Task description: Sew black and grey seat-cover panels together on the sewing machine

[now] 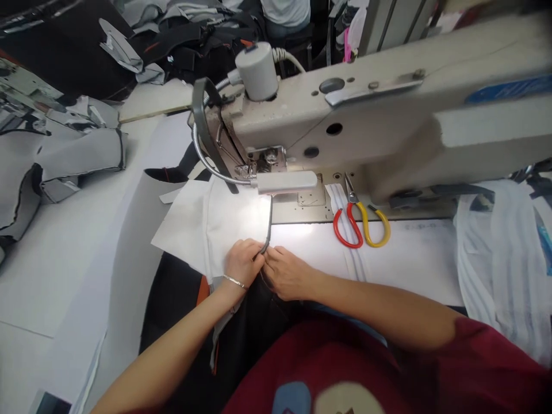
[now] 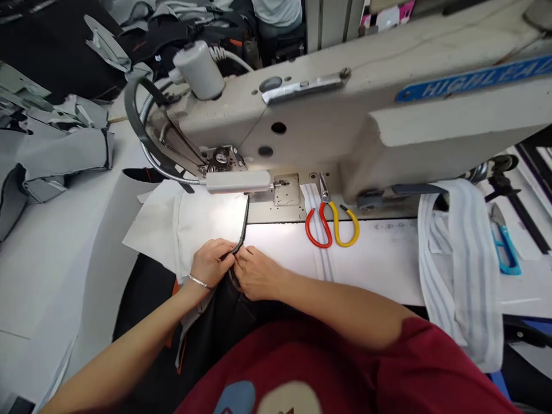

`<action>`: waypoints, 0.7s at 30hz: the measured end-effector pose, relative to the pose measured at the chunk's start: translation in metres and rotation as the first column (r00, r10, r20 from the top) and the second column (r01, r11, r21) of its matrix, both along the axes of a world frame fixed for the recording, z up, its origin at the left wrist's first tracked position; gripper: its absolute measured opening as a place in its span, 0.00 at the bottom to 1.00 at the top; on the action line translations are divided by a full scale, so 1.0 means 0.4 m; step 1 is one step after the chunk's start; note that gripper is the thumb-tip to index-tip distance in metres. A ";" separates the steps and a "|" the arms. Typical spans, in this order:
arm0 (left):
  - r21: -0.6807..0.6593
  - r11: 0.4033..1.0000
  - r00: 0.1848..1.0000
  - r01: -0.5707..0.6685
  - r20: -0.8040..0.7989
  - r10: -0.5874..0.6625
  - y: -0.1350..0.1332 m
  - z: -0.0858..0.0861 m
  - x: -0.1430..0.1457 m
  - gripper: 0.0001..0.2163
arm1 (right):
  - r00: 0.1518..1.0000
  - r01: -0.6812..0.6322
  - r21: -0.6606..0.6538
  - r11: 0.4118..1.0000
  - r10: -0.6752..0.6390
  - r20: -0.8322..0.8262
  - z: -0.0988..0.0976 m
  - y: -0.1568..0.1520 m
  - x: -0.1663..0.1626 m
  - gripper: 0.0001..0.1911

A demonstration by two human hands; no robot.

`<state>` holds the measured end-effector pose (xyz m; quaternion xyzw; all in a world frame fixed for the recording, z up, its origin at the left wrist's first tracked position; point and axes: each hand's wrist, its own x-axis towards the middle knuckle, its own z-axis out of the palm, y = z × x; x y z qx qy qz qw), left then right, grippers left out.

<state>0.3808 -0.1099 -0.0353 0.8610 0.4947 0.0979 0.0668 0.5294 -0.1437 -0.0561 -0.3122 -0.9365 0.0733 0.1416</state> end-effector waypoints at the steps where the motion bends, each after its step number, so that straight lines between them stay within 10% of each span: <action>1: 0.003 1.000 1.000 -0.003 0.004 0.003 0.000 -0.001 0.001 0.06 | 1.000 -0.003 -0.006 1.000 0.003 0.004 0.003 -0.001 0.000 0.17; 21: -0.144 0.983 0.990 -0.112 0.064 0.122 0.121 0.010 0.062 0.09 | 0.999 0.044 -0.109 0.993 -0.040 0.035 0.014 0.107 0.043 0.18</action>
